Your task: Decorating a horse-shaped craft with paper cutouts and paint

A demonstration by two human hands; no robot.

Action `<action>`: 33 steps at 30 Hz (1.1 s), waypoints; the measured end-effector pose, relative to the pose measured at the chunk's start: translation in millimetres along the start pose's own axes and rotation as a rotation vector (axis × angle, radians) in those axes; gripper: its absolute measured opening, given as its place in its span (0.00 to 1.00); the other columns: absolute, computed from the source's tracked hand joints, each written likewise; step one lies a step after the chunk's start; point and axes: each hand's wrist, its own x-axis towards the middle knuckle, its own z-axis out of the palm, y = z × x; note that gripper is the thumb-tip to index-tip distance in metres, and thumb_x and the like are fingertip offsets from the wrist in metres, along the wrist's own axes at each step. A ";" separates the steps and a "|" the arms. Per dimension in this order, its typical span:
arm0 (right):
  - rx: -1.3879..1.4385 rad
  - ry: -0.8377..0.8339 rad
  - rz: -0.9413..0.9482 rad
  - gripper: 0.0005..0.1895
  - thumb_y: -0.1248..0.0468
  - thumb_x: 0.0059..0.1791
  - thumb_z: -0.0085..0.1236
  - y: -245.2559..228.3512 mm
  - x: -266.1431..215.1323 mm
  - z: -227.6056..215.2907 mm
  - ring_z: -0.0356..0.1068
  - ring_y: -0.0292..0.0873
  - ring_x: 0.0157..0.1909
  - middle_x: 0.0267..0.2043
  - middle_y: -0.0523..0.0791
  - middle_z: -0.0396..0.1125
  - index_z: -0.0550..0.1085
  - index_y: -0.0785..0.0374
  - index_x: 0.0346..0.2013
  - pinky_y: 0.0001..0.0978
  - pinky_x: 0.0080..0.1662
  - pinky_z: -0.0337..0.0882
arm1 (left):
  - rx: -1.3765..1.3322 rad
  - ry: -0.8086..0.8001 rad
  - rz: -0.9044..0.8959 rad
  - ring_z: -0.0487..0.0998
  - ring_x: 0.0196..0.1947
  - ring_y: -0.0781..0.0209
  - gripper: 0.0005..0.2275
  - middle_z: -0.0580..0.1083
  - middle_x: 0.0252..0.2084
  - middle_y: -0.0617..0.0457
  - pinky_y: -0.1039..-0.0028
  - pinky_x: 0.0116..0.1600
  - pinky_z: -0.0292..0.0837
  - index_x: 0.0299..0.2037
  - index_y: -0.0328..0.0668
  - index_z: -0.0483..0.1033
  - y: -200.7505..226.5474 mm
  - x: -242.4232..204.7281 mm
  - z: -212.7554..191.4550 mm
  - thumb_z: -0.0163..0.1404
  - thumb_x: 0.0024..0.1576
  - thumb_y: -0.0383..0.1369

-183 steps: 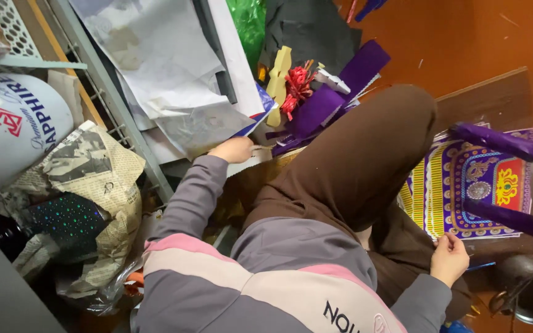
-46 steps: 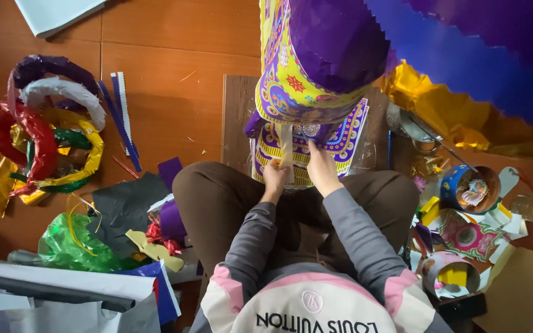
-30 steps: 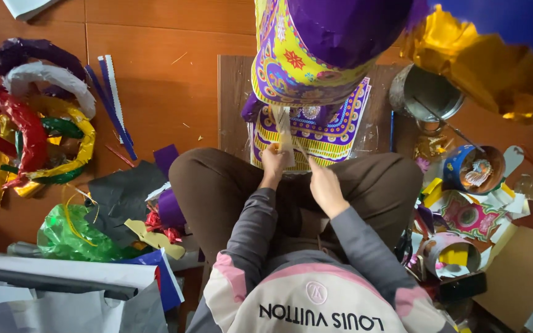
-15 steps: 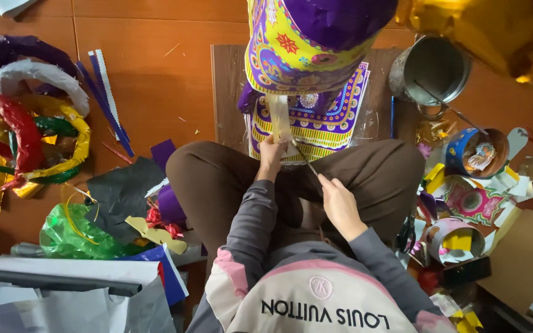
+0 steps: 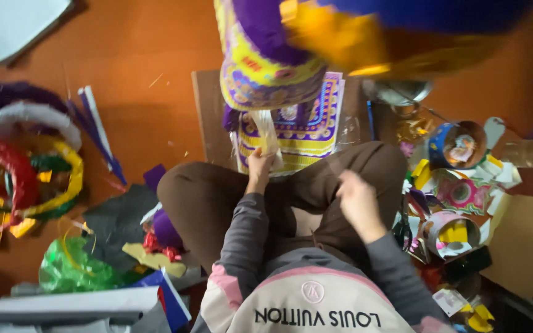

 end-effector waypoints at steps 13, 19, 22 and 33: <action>1.139 0.216 0.266 0.19 0.67 0.51 0.48 -8.1 132.6 -25.4 0.65 0.35 0.21 0.26 0.45 0.64 0.67 0.60 0.58 0.16 0.15 0.59 | 0.035 -0.122 -0.029 0.79 0.37 0.52 0.37 0.74 0.44 0.31 0.65 0.36 0.77 0.66 0.26 0.56 33.3 -23.2 3.0 0.61 0.45 0.20; 1.171 0.077 0.190 0.14 0.66 0.53 0.42 -34.8 44.4 -23.4 0.53 0.34 0.15 0.21 0.46 0.58 0.71 0.65 0.51 0.16 0.14 0.46 | 0.029 -0.120 -0.021 0.80 0.33 0.50 0.33 0.76 0.39 0.33 0.62 0.35 0.78 0.60 0.27 0.64 5.7 -4.3 -3.7 0.62 0.42 0.20; 1.014 -0.008 0.224 0.15 0.69 0.51 0.43 -36.5 10.0 12.5 0.55 0.36 0.15 0.23 0.49 0.60 0.72 0.64 0.50 0.17 0.13 0.50 | 0.025 -0.128 -0.032 0.80 0.30 0.54 0.28 0.77 0.36 0.39 0.66 0.32 0.79 0.56 0.33 0.69 13.1 -11.3 2.5 0.63 0.42 0.23; 0.139 -0.105 -0.196 0.23 0.71 0.50 0.43 -63.4 41.8 61.7 0.72 0.53 0.40 0.31 0.50 0.69 0.70 0.54 0.60 0.43 0.45 0.73 | 0.206 -0.107 -0.073 0.75 0.48 0.36 0.29 0.69 0.51 0.26 0.44 0.37 0.76 0.58 0.31 0.67 59.1 -48.6 7.9 0.58 0.55 0.47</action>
